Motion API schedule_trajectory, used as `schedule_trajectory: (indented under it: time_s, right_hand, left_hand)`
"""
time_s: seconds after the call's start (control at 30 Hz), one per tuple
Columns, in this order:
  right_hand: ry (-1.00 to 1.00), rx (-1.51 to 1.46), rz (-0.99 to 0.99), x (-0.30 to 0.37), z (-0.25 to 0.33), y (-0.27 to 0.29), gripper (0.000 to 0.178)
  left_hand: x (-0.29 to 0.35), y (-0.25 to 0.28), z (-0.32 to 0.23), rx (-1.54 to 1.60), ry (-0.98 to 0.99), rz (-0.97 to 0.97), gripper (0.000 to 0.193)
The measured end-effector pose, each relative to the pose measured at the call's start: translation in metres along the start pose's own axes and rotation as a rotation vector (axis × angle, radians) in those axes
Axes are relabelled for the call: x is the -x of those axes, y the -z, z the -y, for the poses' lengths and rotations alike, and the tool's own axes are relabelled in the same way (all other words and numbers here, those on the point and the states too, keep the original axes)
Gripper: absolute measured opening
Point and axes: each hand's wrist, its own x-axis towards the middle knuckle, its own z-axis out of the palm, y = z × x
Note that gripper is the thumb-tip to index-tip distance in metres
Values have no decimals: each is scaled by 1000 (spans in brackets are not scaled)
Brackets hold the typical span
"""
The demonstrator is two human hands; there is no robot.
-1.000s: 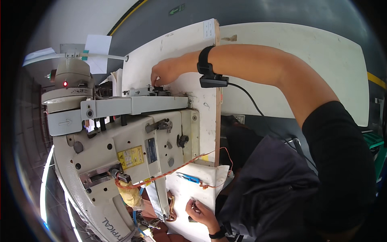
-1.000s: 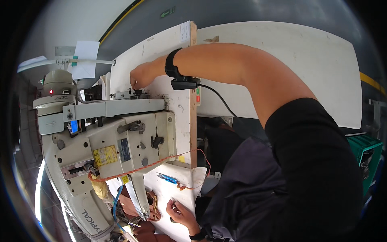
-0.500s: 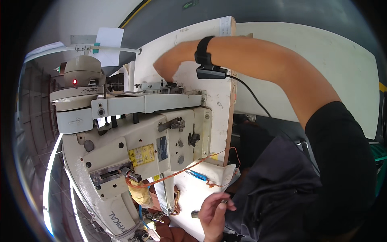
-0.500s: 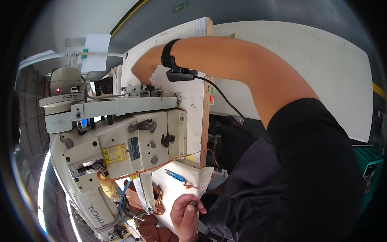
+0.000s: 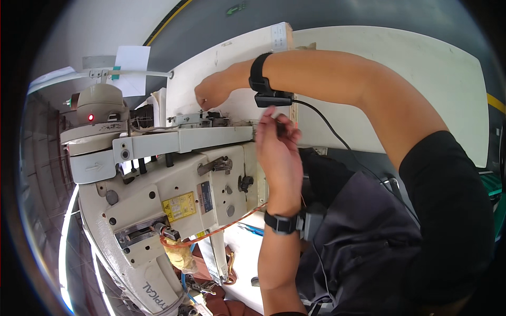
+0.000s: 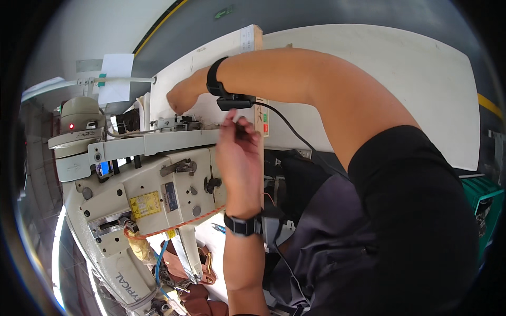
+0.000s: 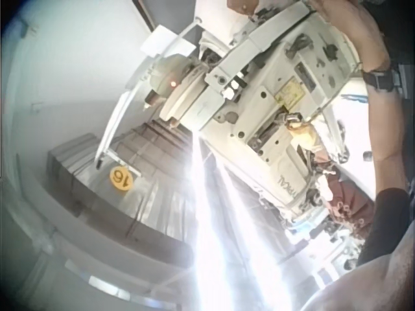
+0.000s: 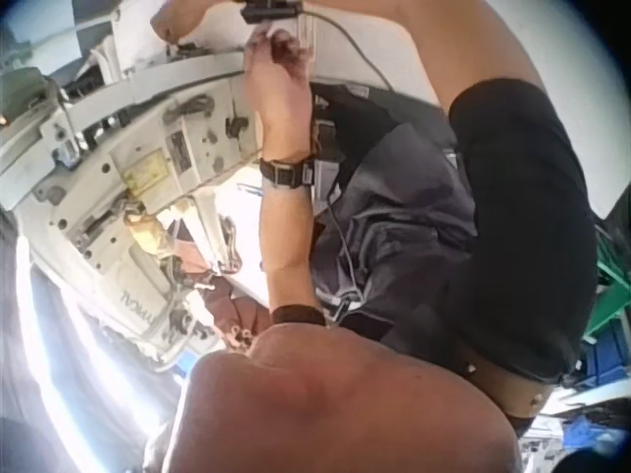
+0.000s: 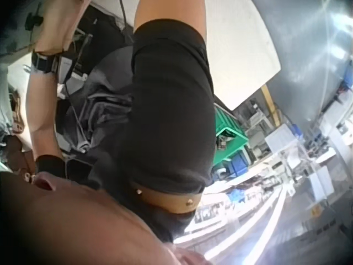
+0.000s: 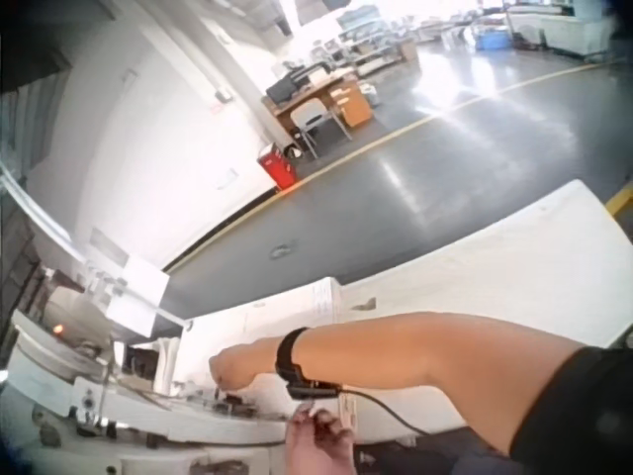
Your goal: Assembling and sewing leather bags using an industrial sewing machine.
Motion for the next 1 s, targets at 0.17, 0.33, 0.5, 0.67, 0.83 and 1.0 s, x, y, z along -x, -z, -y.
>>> schedule_trajectory:
  time_s: [0.17,0.33,0.5,0.67,0.83,1.0]
  right_hand:
    - [-236,-89,-175,9,20,-4,47]
    - [-365,-372,140,28,9,15,49]
    - [-454,-462,359,43,13,33,49]
    - [-466,-305,432,53,33,36,50]
    - [-422,14,671,49,63,52,49]
    - [-420,465,718,46,88,53,48]
  left_hand:
    - [-33,22,-10,-17,-132,-128,16]
    - [-52,34,-7,-121,-83,-111,34]
    - [-73,20,6,-161,-223,-220,38]
    - [-76,14,3,-102,-198,-259,28]
    - [-76,15,3,-138,-199,-250,35]
    - [-78,15,4,-94,-190,-254,39]
